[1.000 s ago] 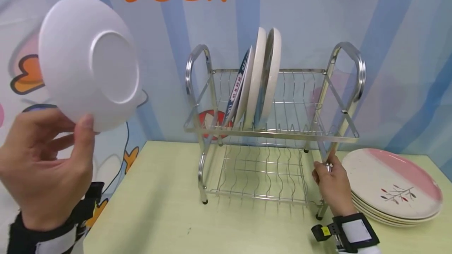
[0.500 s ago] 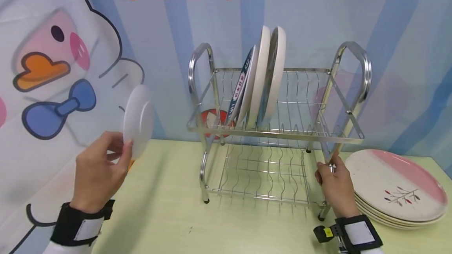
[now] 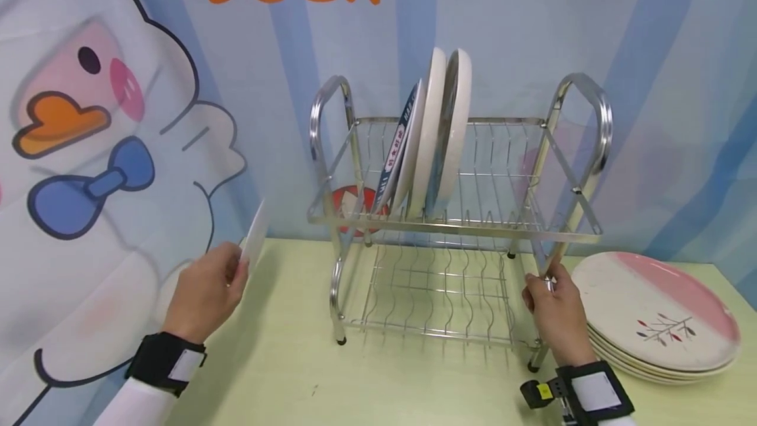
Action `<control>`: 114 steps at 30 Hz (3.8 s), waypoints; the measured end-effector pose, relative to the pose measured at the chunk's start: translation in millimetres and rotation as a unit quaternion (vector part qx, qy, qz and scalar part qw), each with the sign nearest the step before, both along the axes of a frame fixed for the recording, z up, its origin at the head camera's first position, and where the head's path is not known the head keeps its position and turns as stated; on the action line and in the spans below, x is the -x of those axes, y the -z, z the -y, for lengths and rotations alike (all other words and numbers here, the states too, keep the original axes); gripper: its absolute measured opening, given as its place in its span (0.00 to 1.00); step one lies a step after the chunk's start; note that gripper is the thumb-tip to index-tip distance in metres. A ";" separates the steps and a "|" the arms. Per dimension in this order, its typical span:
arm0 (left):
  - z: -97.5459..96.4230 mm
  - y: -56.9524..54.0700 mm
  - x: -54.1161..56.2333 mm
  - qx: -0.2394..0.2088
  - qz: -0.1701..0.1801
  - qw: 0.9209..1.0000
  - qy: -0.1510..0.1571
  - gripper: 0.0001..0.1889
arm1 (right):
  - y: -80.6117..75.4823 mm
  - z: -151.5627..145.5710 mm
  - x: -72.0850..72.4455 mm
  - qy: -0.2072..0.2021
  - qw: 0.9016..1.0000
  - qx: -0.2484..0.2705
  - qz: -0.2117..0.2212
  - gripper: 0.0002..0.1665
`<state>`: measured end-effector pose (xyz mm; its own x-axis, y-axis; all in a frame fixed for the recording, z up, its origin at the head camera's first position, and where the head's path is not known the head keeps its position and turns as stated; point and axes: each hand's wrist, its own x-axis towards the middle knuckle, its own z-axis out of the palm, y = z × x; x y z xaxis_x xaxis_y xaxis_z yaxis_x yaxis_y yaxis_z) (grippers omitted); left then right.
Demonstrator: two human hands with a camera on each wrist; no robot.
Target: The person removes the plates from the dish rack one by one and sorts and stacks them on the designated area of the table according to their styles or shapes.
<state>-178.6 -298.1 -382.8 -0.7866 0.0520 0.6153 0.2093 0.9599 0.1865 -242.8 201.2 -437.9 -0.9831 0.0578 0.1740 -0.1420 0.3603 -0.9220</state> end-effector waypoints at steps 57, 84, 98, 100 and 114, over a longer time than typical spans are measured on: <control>-17.2 84.4 39.1 0.108 0.171 0.978 -0.043 0.04 | 2.5 1.1 0.0 0.009 1.000 -0.006 0.000 0.25; -37.0 23.0 5.8 0.034 0.059 0.998 -0.018 0.12 | 1.7 1.8 1.2 0.009 1.000 -0.007 -0.001 0.28; -74.6 -35.8 -28.8 0.032 -0.071 0.995 0.060 0.09 | 3.0 -0.5 1.2 0.003 1.000 -0.005 0.012 0.38; -80.6 -46.3 -33.6 0.027 -0.100 0.991 0.081 0.08 | 3.6 -1.1 2.0 0.004 1.000 -0.005 0.012 0.36; -117.6 -100.5 -43.0 -0.014 -0.205 0.957 0.206 0.13 | 2.6 -2.7 -2.7 0.000 1.000 -0.002 -0.004 0.34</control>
<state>-135.6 -180.5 -282.3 -0.3944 0.2855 0.8735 0.6302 0.7758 0.0310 -240.1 203.9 -440.5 -0.9816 0.0577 0.1823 -0.1492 0.3649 -0.9190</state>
